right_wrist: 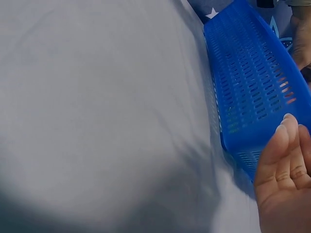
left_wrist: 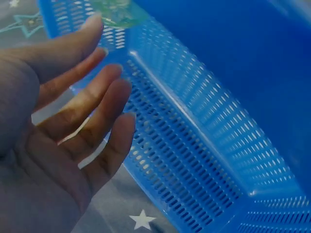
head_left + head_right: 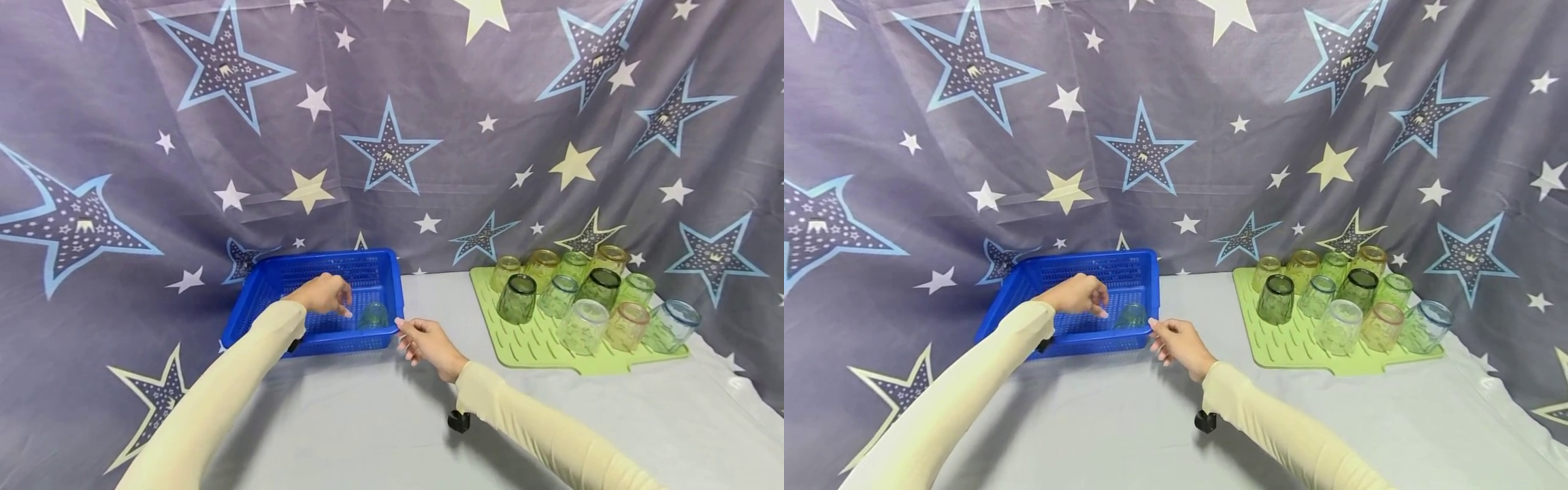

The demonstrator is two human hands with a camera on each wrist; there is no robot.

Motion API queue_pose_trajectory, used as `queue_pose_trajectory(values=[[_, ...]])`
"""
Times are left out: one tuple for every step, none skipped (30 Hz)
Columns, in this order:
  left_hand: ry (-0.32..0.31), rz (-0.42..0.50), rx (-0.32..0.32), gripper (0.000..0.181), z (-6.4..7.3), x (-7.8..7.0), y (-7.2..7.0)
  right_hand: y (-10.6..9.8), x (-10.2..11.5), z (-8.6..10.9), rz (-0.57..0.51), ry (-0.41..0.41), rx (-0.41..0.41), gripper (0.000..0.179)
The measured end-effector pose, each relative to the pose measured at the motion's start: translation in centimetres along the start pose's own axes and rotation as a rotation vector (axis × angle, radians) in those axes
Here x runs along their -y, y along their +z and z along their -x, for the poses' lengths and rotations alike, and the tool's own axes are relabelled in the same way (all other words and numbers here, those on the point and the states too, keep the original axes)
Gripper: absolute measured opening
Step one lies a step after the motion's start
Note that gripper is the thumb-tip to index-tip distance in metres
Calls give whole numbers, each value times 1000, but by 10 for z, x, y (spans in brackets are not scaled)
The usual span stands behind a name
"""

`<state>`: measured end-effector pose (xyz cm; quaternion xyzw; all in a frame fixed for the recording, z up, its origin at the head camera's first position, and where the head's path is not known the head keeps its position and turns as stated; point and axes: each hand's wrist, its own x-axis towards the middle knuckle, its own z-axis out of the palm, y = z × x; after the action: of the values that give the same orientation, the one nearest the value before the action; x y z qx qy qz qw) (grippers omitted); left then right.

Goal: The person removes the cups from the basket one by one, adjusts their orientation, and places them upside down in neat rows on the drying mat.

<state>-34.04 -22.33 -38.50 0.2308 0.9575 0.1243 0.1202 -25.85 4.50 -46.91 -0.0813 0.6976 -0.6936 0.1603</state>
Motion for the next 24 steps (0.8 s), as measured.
queue_pose_trajectory(values=[[3, -7, 19, 19, -1, 1, 1, 0, 0, 0, 3, 0, 1, 44], [9, -18, 33, 20, -3, 1, 2, 0, 1, 0, 8, 0, 4, 44], [17, -29, 49, 20, -4, 1, 4, 0, 1, 0, 10, 1, 5, 44], [26, -42, 62, 21, -5, 1, 5, -1, 2, 0, 9, 5, 6, 43], [45, -59, 72, 22, -7, 0, 5, -1, 2, 1, 10, 5, 5, 43], [62, -71, 80, 23, -8, -1, 6, -1, 3, 1, 10, 6, 6, 43], [83, -82, 87, 24, -9, -2, 6, -1, 3, 1, 10, 6, 5, 43], [101, -93, 92, 25, -11, -3, 6, -2, 3, 1, 11, 6, 5, 42], [118, -97, 99, 25, -12, -4, 6, -2, 3, 1, 9, 6, 4, 42], [131, -98, 105, 26, -12, -5, 6, -2, 3, 1, 9, 4, 5, 42], [141, -97, 110, 27, -12, -6, 6, -1, 3, 1, 10, 3, 5, 42], [143, -87, 120, 27, -11, -7, 5, -1, 3, 1, 9, 2, 6, 42], [147, -86, 129, 27, -11, -7, 5, 0, 3, 1, 11, 2, 7, 42], [147, -82, 141, 28, -11, -7, 6, 0, 3, 1, 11, 2, 8, 42], [147, -82, 154, 28, -10, -8, 6, 0, 3, 1, 12, 2, 8, 43], [145, -85, 165, 28, -10, -8, 6, 1, 4, 1, 15, 4, 8, 42], [144, -90, 173, 28, -9, -9, 7, 1, 4, 1, 17, 7, 7, 42], [144, -97, 179, 27, -9, -9, 8, 1, 4, 2, 17, 9, 5, 42], [153, -109, 175, 25, -9, -10, 10, 1, 4, 2, 19, 10, 3, 42], [156, -119, 169, 24, -8, -10, 11, 0, 4, 2, 18, 11, 0, 42], [159, -134, 159, 22, -8, -11, 12, 0, 4, 2, 20, 8, -1, 43], [160, -143, 149, 18, -8, -12, 13, 0, 4, 2, 20, 6, -3, 43], [158, -155, 139, 15, -8, -13, 15, 0, 4, 2, 19, 6, -5, 43], [157, -167, 127, 13, -8, -14, 16, 0, 4, 2, 20, 2, -5, 43]])
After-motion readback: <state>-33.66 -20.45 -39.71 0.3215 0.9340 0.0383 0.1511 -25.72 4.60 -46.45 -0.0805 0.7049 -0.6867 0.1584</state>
